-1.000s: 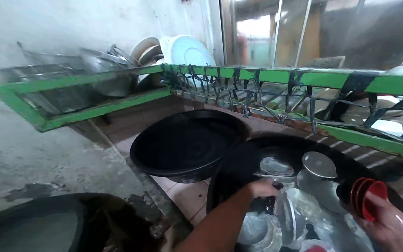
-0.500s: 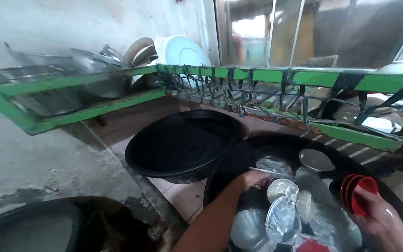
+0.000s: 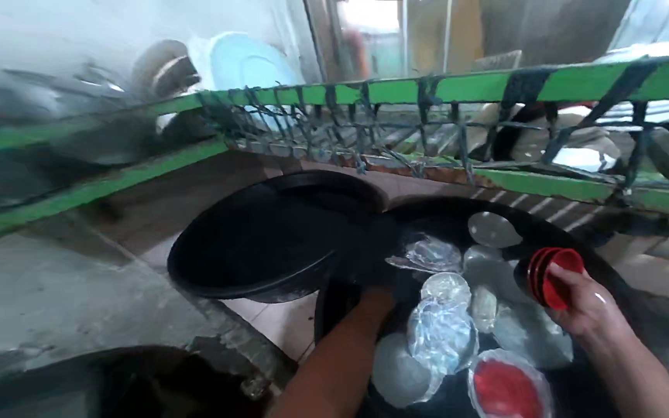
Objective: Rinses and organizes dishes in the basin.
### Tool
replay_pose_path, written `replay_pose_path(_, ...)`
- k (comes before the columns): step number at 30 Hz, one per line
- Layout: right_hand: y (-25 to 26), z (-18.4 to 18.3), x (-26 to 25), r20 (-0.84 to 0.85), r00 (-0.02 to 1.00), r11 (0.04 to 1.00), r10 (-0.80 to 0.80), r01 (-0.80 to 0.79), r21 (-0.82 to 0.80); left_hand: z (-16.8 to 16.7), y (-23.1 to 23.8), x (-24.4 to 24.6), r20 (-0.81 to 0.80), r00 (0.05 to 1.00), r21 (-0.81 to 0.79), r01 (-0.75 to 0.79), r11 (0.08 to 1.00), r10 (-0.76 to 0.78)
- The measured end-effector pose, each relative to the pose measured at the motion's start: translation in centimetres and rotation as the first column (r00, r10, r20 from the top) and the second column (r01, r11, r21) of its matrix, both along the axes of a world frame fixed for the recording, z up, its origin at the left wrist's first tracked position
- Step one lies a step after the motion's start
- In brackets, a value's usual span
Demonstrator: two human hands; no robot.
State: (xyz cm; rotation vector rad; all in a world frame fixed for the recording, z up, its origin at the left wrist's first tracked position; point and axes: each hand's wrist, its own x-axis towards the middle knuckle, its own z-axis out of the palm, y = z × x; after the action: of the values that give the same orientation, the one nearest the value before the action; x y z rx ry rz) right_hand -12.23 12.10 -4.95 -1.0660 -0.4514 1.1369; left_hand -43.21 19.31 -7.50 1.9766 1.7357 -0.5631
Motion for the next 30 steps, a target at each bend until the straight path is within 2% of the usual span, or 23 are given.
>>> replay_pose_path(3,0.2,0.0,0.0,-0.017,1.000,1.000,-0.004,0.004,-0.007,-1.9,1.5,-0.2,0.007,0.999,0.025,-0.037,0.999,0.036)
replay_pose_path(5,0.2,0.3,-0.2,-0.039,0.999,0.999,-0.026,0.025,-0.031,-1.4,1.9,0.1,0.003,0.997,-0.013,-0.073,0.997,0.073)
replay_pose_path(9,0.4,0.3,-0.1,-0.088,0.994,0.998,-0.062,0.061,-0.014,0.4,3.2,-0.1,0.142,0.990,0.021,0.011,1.000,-0.013)
replay_pose_path(13,0.7,0.1,0.2,-0.096,0.992,0.996,-0.084,0.081,-0.030,1.6,3.6,-0.2,0.159,0.981,0.078,-0.120,0.990,0.107)
replay_pose_path(15,0.8,0.1,0.1,-0.096,0.992,0.996,-0.087,0.084,-0.033,2.7,3.6,-0.2,0.160,0.980,0.133,-0.138,0.981,0.116)
replay_pose_path(17,0.9,0.1,0.2,-0.111,0.990,0.995,-0.092,0.089,-0.035,3.8,3.1,-0.1,0.157,0.982,0.254,-0.139,0.957,0.101)
replay_pose_path(19,1.1,0.0,0.2,-0.091,0.991,0.994,-0.101,0.097,-0.042,4.3,2.7,0.1,0.193,0.980,0.431,-0.127,0.893,0.046)
replay_pose_path(22,1.0,0.1,-0.1,-0.037,0.996,0.996,-0.083,0.083,-0.016,4.7,2.2,0.7,0.303,0.944,0.685,-0.122,0.718,-0.129)
replay_pose_path(26,0.4,0.4,-0.6,0.023,1.000,0.999,0.006,-0.007,0.052,6.1,0.4,3.1,0.365,0.877,0.822,-0.145,0.550,-0.314)
replay_pose_path(28,0.2,0.7,-0.8,0.018,0.999,0.997,0.044,-0.045,0.056,6.0,-0.3,4.8,0.406,0.823,0.842,-0.167,0.513,-0.398)
replay_pose_path(29,0.2,0.7,-0.8,0.012,0.997,0.996,0.071,-0.071,0.056,5.7,-0.6,5.7,0.460,0.780,0.821,-0.191,0.538,-0.424)
replay_pose_path(30,0.2,0.7,-0.8,0.011,0.995,0.994,0.097,-0.098,0.053,5.4,-1.0,6.8,0.562,0.717,0.752,-0.236,0.615,-0.412)
